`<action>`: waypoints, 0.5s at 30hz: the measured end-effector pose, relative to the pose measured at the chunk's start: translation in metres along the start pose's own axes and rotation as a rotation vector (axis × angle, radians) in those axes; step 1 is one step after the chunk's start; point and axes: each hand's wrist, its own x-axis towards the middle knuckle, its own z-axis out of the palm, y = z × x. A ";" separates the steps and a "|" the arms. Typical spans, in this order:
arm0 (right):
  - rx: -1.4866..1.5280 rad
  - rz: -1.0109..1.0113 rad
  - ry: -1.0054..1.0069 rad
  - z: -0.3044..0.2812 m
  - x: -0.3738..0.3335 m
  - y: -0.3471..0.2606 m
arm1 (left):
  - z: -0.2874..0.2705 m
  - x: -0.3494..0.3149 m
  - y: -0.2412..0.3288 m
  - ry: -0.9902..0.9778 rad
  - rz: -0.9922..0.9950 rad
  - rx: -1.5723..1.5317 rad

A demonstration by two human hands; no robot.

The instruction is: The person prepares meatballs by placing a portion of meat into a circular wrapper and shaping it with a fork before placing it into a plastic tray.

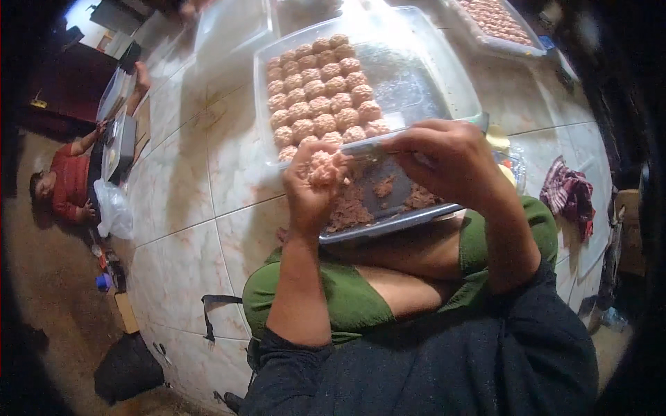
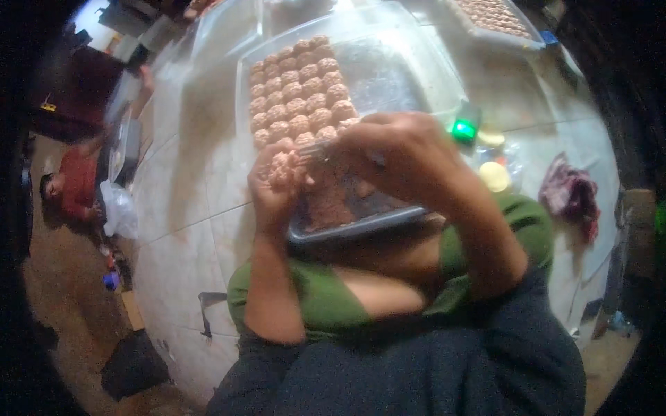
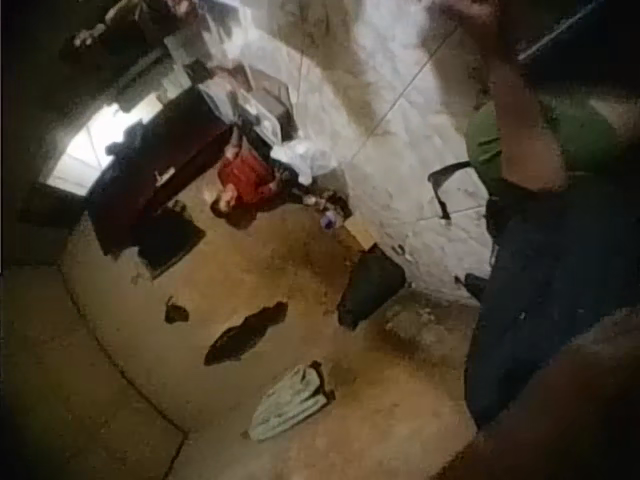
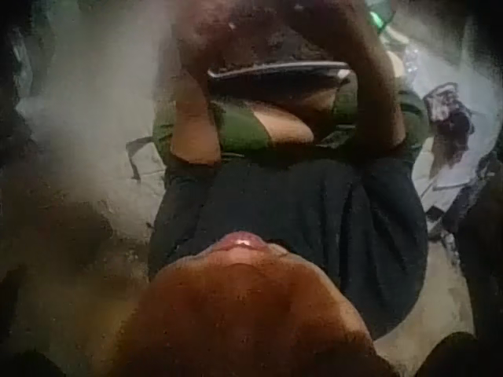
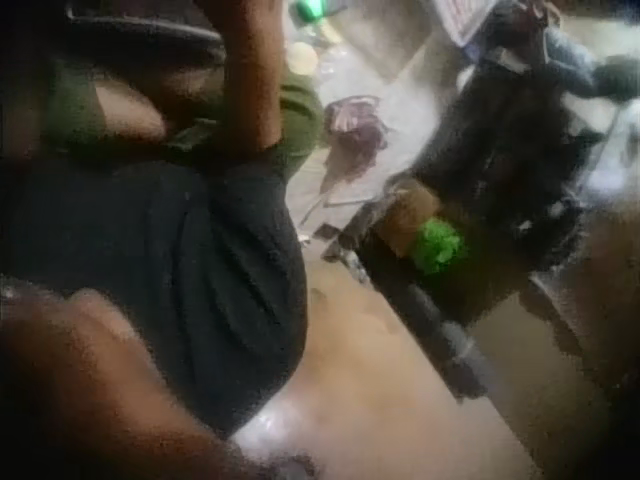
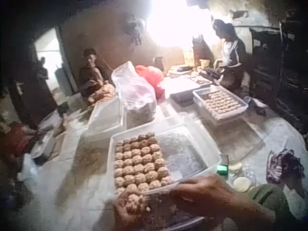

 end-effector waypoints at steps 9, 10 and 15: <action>0.120 -0.007 -0.016 0.015 0.001 -0.017 | -0.005 -0.007 -0.003 -0.077 0.045 -0.075; 0.048 0.025 -0.051 0.006 0.002 -0.019 | -0.004 -0.006 -0.003 -0.065 -0.002 -0.169; 0.034 0.104 0.069 -0.016 -0.001 -0.020 | -0.002 -0.003 -0.001 -0.010 -0.103 -0.121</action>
